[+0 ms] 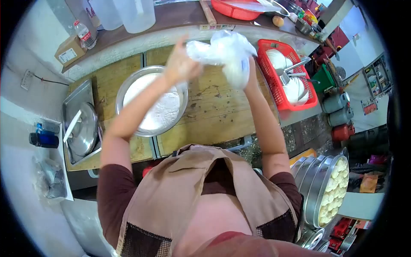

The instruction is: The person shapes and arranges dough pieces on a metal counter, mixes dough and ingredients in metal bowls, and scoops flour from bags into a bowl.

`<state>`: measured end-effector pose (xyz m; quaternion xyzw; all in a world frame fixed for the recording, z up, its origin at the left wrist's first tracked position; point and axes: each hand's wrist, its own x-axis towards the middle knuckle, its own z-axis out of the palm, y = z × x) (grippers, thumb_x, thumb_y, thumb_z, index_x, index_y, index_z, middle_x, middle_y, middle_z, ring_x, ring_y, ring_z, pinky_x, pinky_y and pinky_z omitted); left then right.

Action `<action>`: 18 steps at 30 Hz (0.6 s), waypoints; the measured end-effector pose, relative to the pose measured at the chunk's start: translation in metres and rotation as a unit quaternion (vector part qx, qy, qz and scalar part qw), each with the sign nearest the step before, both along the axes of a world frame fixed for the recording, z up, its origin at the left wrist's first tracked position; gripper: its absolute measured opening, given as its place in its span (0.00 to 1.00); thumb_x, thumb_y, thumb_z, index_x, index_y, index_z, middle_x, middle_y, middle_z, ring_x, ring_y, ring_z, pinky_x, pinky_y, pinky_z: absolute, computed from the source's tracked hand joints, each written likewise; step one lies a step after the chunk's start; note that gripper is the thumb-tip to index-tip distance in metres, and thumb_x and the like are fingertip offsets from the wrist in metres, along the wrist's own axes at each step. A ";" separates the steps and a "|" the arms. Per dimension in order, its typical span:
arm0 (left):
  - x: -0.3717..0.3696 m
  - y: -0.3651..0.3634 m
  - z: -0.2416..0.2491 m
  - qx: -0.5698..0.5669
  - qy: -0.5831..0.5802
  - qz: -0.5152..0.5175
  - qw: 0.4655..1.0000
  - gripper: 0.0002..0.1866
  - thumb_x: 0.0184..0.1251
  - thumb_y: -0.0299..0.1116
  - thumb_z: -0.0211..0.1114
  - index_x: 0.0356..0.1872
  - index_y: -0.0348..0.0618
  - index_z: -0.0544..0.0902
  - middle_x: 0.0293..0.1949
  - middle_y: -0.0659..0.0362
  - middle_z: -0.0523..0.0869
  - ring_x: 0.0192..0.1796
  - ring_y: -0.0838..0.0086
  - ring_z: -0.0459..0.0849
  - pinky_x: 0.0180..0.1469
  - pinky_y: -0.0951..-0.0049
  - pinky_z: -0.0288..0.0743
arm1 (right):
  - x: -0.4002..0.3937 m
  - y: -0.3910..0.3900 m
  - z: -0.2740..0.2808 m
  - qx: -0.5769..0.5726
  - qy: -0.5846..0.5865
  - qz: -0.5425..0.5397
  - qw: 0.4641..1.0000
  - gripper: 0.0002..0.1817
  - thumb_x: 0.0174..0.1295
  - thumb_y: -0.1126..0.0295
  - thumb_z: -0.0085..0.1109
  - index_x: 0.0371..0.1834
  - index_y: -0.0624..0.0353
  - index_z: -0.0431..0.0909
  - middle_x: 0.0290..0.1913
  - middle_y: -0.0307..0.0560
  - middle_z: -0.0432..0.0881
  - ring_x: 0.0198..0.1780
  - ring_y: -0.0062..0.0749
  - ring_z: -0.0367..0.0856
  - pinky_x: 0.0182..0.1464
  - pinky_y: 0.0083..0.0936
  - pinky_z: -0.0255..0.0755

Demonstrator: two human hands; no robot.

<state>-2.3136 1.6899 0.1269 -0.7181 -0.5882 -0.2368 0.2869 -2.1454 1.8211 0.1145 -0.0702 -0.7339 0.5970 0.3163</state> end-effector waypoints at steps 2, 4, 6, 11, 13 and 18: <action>0.044 -0.006 -0.030 -0.103 -0.363 0.034 0.926 0.24 0.50 0.34 0.58 0.52 0.44 0.70 0.41 0.50 0.81 0.46 0.57 0.79 0.55 0.62 0.66 | -0.007 0.017 -0.002 0.306 -0.104 -0.139 0.936 0.18 0.47 0.65 0.59 0.42 0.59 0.74 0.38 0.50 0.80 0.42 0.33 0.79 0.40 0.35 0.71; 0.086 0.000 -0.039 -0.014 -0.586 -0.010 0.810 0.24 0.55 0.36 0.59 0.53 0.38 0.67 0.43 0.47 0.79 0.46 0.59 0.78 0.51 0.66 0.69 | -0.032 0.023 -0.040 0.293 -0.085 -0.366 0.879 0.16 0.47 0.62 0.59 0.36 0.59 0.73 0.30 0.46 0.80 0.35 0.40 0.79 0.39 0.36 0.69; 0.101 0.013 -0.052 0.061 -0.625 -0.032 0.778 0.24 0.58 0.36 0.59 0.54 0.37 0.66 0.43 0.48 0.79 0.46 0.62 0.78 0.51 0.67 0.69 | -0.042 0.004 -0.037 0.324 -0.079 -0.384 0.861 0.15 0.46 0.62 0.60 0.34 0.59 0.72 0.30 0.47 0.79 0.33 0.44 0.77 0.40 0.37 0.68; 0.043 0.025 -0.056 0.171 -0.706 -0.104 0.679 0.17 0.62 0.31 0.54 0.51 0.36 0.69 0.43 0.57 0.78 0.43 0.74 0.76 0.48 0.74 0.69 | -0.042 -0.044 0.003 0.275 -0.139 -0.233 0.922 0.12 0.49 0.68 0.58 0.34 0.63 0.72 0.35 0.51 0.80 0.38 0.39 0.79 0.42 0.27 0.69; 0.035 0.009 -0.049 0.115 -0.724 -0.113 0.671 0.14 0.63 0.30 0.53 0.48 0.36 0.70 0.42 0.58 0.78 0.43 0.74 0.76 0.47 0.74 0.69 | -0.038 -0.036 -0.011 0.055 0.008 -0.070 0.996 0.12 0.51 0.72 0.54 0.38 0.65 0.75 0.37 0.46 0.80 0.39 0.28 0.78 0.44 0.24 0.68; 0.032 0.005 -0.050 -0.034 -0.717 -0.064 0.693 0.12 0.61 0.28 0.55 0.44 0.36 0.70 0.39 0.58 0.77 0.41 0.75 0.76 0.44 0.75 0.70 | -0.023 -0.030 -0.018 -0.162 -0.048 0.088 0.982 0.12 0.49 0.75 0.55 0.38 0.66 0.78 0.35 0.40 0.80 0.38 0.18 0.76 0.44 0.18 0.68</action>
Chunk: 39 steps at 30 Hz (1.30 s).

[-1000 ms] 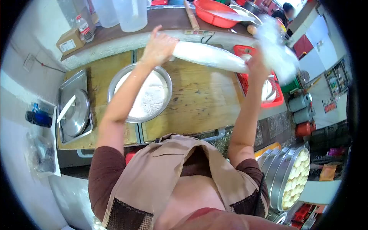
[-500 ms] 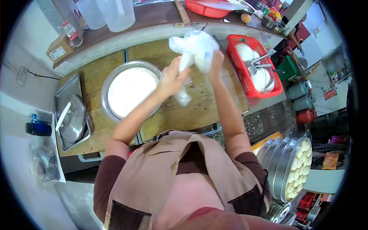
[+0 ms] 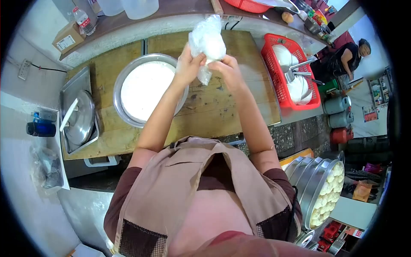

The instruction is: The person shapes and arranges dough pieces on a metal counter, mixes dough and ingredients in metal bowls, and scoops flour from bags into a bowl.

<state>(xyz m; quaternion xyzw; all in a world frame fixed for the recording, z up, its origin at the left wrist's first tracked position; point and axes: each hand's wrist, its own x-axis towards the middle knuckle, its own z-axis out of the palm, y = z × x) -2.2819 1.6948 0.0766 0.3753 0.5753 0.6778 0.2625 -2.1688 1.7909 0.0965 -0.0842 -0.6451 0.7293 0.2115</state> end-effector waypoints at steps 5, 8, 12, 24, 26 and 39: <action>0.021 0.012 -0.014 0.148 0.213 0.305 0.916 0.20 0.51 0.22 0.62 0.46 0.35 0.67 0.39 0.52 0.74 0.42 0.66 0.74 0.45 0.69 0.68 | 0.011 -0.003 0.005 0.037 -0.028 -0.033 0.998 0.12 0.49 0.74 0.57 0.38 0.65 0.79 0.35 0.39 0.80 0.38 0.17 0.76 0.42 0.18 0.68; 0.036 0.003 -0.007 0.144 0.336 0.339 0.867 0.13 0.52 0.20 0.60 0.39 0.34 0.71 0.40 0.50 0.74 0.44 0.65 0.74 0.45 0.71 0.69 | 0.010 -0.007 0.003 -0.021 -0.014 -0.038 0.999 0.11 0.49 0.75 0.57 0.38 0.64 0.79 0.35 0.38 0.80 0.37 0.17 0.76 0.41 0.19 0.68; 0.039 0.004 -0.003 0.168 0.093 0.291 0.937 0.07 0.56 0.21 0.60 0.36 0.34 0.74 0.37 0.55 0.78 0.39 0.73 0.77 0.40 0.76 0.72 | 0.006 -0.016 -0.003 -0.038 -0.002 -0.089 0.995 0.11 0.52 0.73 0.58 0.39 0.64 0.78 0.37 0.39 0.80 0.39 0.18 0.76 0.42 0.19 0.68; 0.032 -0.006 -0.009 0.072 0.051 0.199 0.976 0.05 0.56 0.26 0.62 0.34 0.38 0.81 0.26 0.60 0.76 0.26 0.76 0.75 0.30 0.77 0.70 | -0.002 -0.018 -0.020 -0.361 0.188 0.150 0.901 0.25 0.58 0.66 0.51 0.58 0.67 0.62 0.58 0.48 0.67 0.60 0.33 0.63 0.61 0.29 0.57; 0.038 -0.018 -0.012 0.011 0.274 0.215 0.937 0.10 0.50 0.25 0.64 0.36 0.39 0.80 0.28 0.53 0.74 0.31 0.64 0.75 0.33 0.72 0.70 | -0.004 -0.016 -0.024 -0.305 0.154 0.085 0.936 0.29 0.62 0.57 0.45 0.60 0.67 0.58 0.60 0.50 0.64 0.62 0.35 0.61 0.63 0.30 0.53; 0.036 -0.021 -0.018 0.001 0.397 0.294 0.869 0.20 0.49 0.25 0.60 0.47 0.39 0.70 0.44 0.49 0.73 0.47 0.54 0.73 0.46 0.60 0.70 | 0.006 -0.065 -0.013 -0.269 0.196 0.038 0.942 0.34 0.62 0.54 0.41 0.65 0.64 0.47 0.66 0.47 0.53 0.69 0.34 0.47 0.69 0.30 0.36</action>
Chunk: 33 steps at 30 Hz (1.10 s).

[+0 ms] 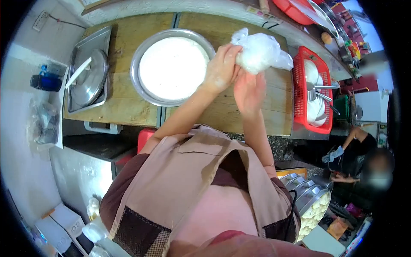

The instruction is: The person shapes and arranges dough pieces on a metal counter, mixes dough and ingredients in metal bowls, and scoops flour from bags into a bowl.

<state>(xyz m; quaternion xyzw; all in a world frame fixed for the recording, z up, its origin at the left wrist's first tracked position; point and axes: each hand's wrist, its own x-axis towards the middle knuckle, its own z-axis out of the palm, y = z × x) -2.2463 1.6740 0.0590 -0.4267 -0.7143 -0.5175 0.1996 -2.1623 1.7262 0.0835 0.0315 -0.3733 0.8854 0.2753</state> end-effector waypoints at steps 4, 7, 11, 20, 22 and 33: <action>-0.007 -0.012 -0.002 0.055 0.027 -0.070 0.996 0.19 0.44 0.20 0.58 0.43 0.37 0.73 0.36 0.51 0.77 0.42 0.54 0.75 0.44 0.62 0.71 | 0.013 0.013 -0.023 0.011 -0.078 -0.018 0.997 0.26 0.62 0.59 0.46 0.59 0.62 0.59 0.58 0.43 0.66 0.57 0.29 0.62 0.58 0.26 0.54; -0.013 -0.022 -0.008 -0.009 0.032 -0.136 0.990 0.21 0.41 0.15 0.55 0.42 0.40 0.75 0.41 0.50 0.76 0.45 0.57 0.74 0.47 0.65 0.70 | 0.020 0.031 -0.050 0.022 -0.162 0.005 0.987 0.20 0.60 0.65 0.49 0.54 0.60 0.64 0.50 0.39 0.72 0.46 0.22 0.68 0.45 0.19 0.61; -0.015 -0.035 -0.007 -0.024 -0.104 -0.188 0.976 0.19 0.43 0.16 0.55 0.39 0.45 0.77 0.45 0.53 0.75 0.48 0.62 0.73 0.47 0.68 0.69 | 0.024 0.027 -0.054 0.051 -0.240 0.100 0.964 0.15 0.51 0.77 0.56 0.44 0.61 0.71 0.37 0.36 0.76 0.31 0.16 0.71 0.32 0.14 0.62; -0.139 -0.159 -0.069 -0.073 -0.093 0.220 0.968 0.10 0.51 0.28 0.63 0.37 0.48 0.81 0.40 0.55 0.78 0.45 0.64 0.75 0.47 0.68 0.70 | 0.006 0.181 -0.130 0.442 -0.436 -0.207 0.756 0.10 0.43 0.76 0.55 0.32 0.61 0.73 0.28 0.41 0.76 0.27 0.24 0.71 0.31 0.19 0.67; -0.169 -0.189 -0.073 -0.231 -0.035 0.404 0.884 0.12 0.56 0.39 0.60 0.39 0.48 0.81 0.42 0.55 0.77 0.45 0.61 0.75 0.49 0.65 0.69 | 0.008 0.213 -0.156 0.611 -0.441 -0.115 0.647 0.15 0.43 0.74 0.56 0.38 0.60 0.74 0.32 0.45 0.78 0.33 0.31 0.75 0.36 0.25 0.69; -0.069 -0.195 -0.102 -0.089 -0.364 0.313 0.873 0.18 0.66 0.39 0.48 0.28 0.31 0.72 0.19 0.46 0.70 0.22 0.70 0.67 0.29 0.68 0.65 | -0.081 0.052 -0.077 0.761 -0.296 -0.294 0.497 0.22 0.55 0.61 0.54 0.51 0.61 0.70 0.50 0.56 0.73 0.50 0.47 0.73 0.51 0.36 0.66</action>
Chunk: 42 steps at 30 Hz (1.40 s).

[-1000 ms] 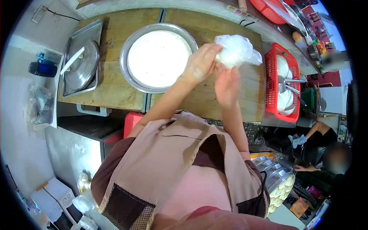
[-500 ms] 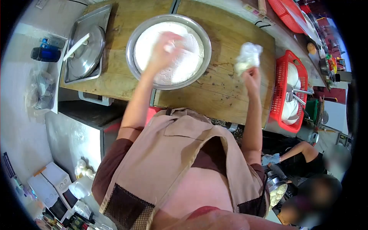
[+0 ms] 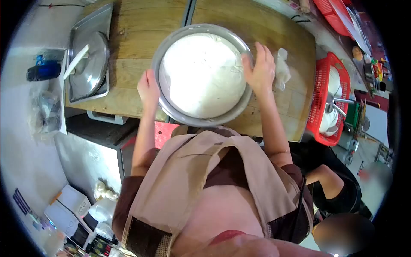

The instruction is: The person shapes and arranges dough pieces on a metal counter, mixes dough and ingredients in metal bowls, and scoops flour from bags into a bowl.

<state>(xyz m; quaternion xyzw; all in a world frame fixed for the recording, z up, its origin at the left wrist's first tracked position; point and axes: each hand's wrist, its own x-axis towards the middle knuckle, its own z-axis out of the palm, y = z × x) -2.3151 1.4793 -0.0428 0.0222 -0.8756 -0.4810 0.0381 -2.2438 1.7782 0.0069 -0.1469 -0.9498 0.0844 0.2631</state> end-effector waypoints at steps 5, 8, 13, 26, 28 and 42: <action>0.015 0.019 0.000 0.080 -0.045 -0.006 0.996 0.18 0.66 0.38 0.48 0.24 0.31 0.69 0.17 0.54 0.65 0.24 0.76 0.62 0.27 0.71 0.61 | 0.021 0.011 -0.016 -0.225 -0.127 -0.080 0.963 0.28 0.59 0.56 0.51 0.56 0.66 0.63 0.59 0.60 0.64 0.60 0.51 0.63 0.61 0.41 0.54; -0.008 0.027 -0.002 0.087 -0.045 -0.050 0.994 0.17 0.66 0.37 0.49 0.23 0.32 0.68 0.17 0.58 0.64 0.24 0.78 0.61 0.27 0.73 0.60 | 0.011 -0.021 -0.008 -0.020 -0.095 0.115 0.989 0.30 0.61 0.53 0.46 0.59 0.67 0.61 0.62 0.59 0.61 0.65 0.49 0.56 0.65 0.39 0.48; -0.017 0.029 -0.005 0.125 -0.055 -0.062 0.989 0.17 0.66 0.37 0.49 0.22 0.33 0.68 0.18 0.62 0.64 0.25 0.80 0.61 0.27 0.75 0.59 | 0.010 -0.047 -0.038 -0.026 -0.193 0.196 0.961 0.34 0.61 0.49 0.41 0.63 0.65 0.55 0.65 0.57 0.57 0.67 0.45 0.53 0.68 0.37 0.42; -0.016 0.030 0.001 0.142 -0.076 -0.074 0.984 0.16 0.66 0.38 0.49 0.33 0.32 0.76 0.23 0.64 0.73 0.30 0.82 0.66 0.34 0.79 0.63 | 0.034 -0.086 0.002 -0.060 -0.150 0.233 0.959 0.29 0.56 0.57 0.53 0.55 0.67 0.65 0.59 0.56 0.65 0.62 0.44 0.62 0.65 0.39 0.52; -0.015 0.028 0.002 0.162 -0.079 -0.070 0.981 0.16 0.66 0.38 0.49 0.34 0.32 0.76 0.24 0.64 0.73 0.30 0.82 0.66 0.34 0.79 0.63 | 0.041 -0.082 0.002 -0.060 -0.120 0.206 0.969 0.28 0.55 0.58 0.53 0.54 0.67 0.65 0.59 0.56 0.66 0.61 0.44 0.63 0.64 0.39 0.52; -0.019 0.023 -0.011 0.097 -0.059 -0.124 0.986 0.16 0.67 0.38 0.47 0.34 0.33 0.75 0.29 0.60 0.77 0.34 0.76 0.70 0.39 0.75 0.65 | 0.090 -0.057 -0.001 -0.111 -0.077 0.110 0.985 0.11 0.52 0.61 0.56 0.27 0.58 0.78 0.34 0.44 0.80 0.47 0.35 0.75 0.60 0.36 0.59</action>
